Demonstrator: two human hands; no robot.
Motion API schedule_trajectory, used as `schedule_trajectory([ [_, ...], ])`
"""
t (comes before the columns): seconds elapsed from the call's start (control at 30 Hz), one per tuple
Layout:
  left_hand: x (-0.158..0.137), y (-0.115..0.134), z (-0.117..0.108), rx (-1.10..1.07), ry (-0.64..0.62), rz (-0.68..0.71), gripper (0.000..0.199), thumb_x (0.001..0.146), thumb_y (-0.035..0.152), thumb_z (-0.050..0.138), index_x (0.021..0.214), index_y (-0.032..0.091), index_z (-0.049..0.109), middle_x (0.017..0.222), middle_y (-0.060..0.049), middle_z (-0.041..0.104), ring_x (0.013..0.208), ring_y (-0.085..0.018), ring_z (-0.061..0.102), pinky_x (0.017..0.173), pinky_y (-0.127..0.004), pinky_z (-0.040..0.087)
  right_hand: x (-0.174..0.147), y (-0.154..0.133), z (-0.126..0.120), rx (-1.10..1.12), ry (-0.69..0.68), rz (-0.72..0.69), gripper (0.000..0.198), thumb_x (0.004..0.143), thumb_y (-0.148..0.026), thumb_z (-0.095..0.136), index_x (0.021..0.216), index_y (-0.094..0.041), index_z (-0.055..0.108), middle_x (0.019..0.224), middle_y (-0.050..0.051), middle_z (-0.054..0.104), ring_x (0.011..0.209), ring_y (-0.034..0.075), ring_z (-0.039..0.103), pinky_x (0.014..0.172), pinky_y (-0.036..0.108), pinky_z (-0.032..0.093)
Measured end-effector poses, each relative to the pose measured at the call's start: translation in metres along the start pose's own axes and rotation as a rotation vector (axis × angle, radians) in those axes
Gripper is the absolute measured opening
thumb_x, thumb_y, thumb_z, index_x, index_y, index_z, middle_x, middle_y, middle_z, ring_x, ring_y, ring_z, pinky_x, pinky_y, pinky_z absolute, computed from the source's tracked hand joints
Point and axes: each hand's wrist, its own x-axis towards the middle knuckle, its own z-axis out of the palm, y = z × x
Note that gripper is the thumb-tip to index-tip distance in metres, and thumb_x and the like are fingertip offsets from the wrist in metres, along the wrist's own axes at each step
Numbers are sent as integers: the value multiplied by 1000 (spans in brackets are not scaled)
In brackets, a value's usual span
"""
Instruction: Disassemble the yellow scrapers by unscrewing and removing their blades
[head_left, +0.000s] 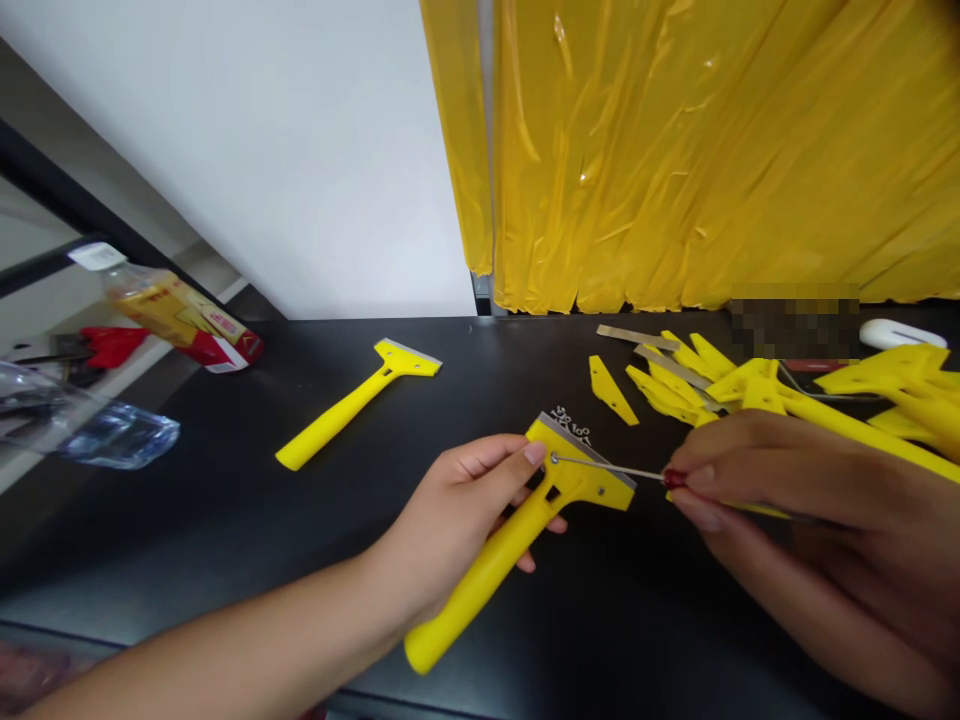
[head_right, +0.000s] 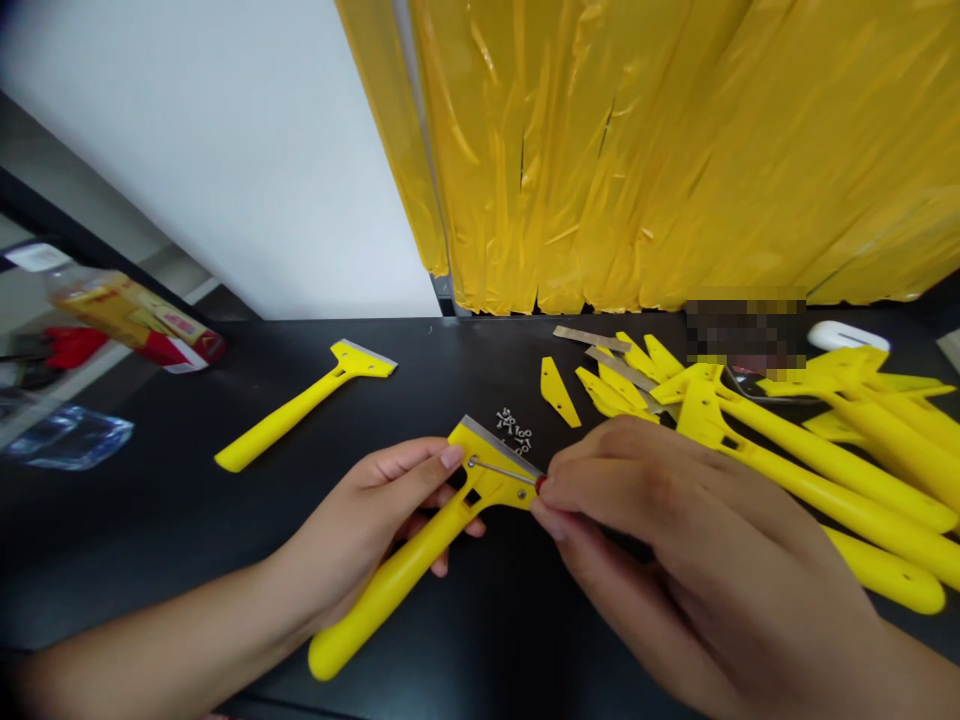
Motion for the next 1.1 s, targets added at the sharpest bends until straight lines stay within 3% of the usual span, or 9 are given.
schedule_trajectory([
  [0.13, 1, 0, 0, -39, -25, -12, 33, 103, 49, 76, 110, 17, 80, 97, -11, 84, 75, -19, 80, 49, -20, 61, 0, 0, 1, -32, -19, 22, 10, 105, -28, 71, 112, -31, 75, 107, 3, 79, 89, 20, 74, 71, 35, 57],
  [0.3, 1, 1, 0, -69, -52, -22, 32, 106, 47, 72, 110, 16, 80, 81, -9, 81, 60, -16, 73, 48, -20, 61, 4, 2, 2, -25, -2, 31, 7, 105, -31, 69, 110, -31, 75, 100, 3, 77, 85, 20, 73, 69, 36, 55],
  [0.4, 1, 0, -1, -66, -57, -31, 32, 107, 46, 70, 111, 16, 79, 78, -9, 81, 55, -14, 70, 48, -20, 61, 4, 5, 3, -8, 25, 33, 9, 105, -29, 70, 113, -32, 73, 103, 1, 78, 90, 19, 73, 75, 35, 56],
  [1.1, 3, 1, -2, -112, -45, -57, 32, 102, 45, 76, 109, 13, 75, 89, -10, 79, 70, -21, 80, 47, -22, 62, 1, 13, 7, 41, 78, 55, 13, 103, -31, 74, 116, -34, 74, 105, 0, 79, 89, 22, 73, 85, 39, 60],
])
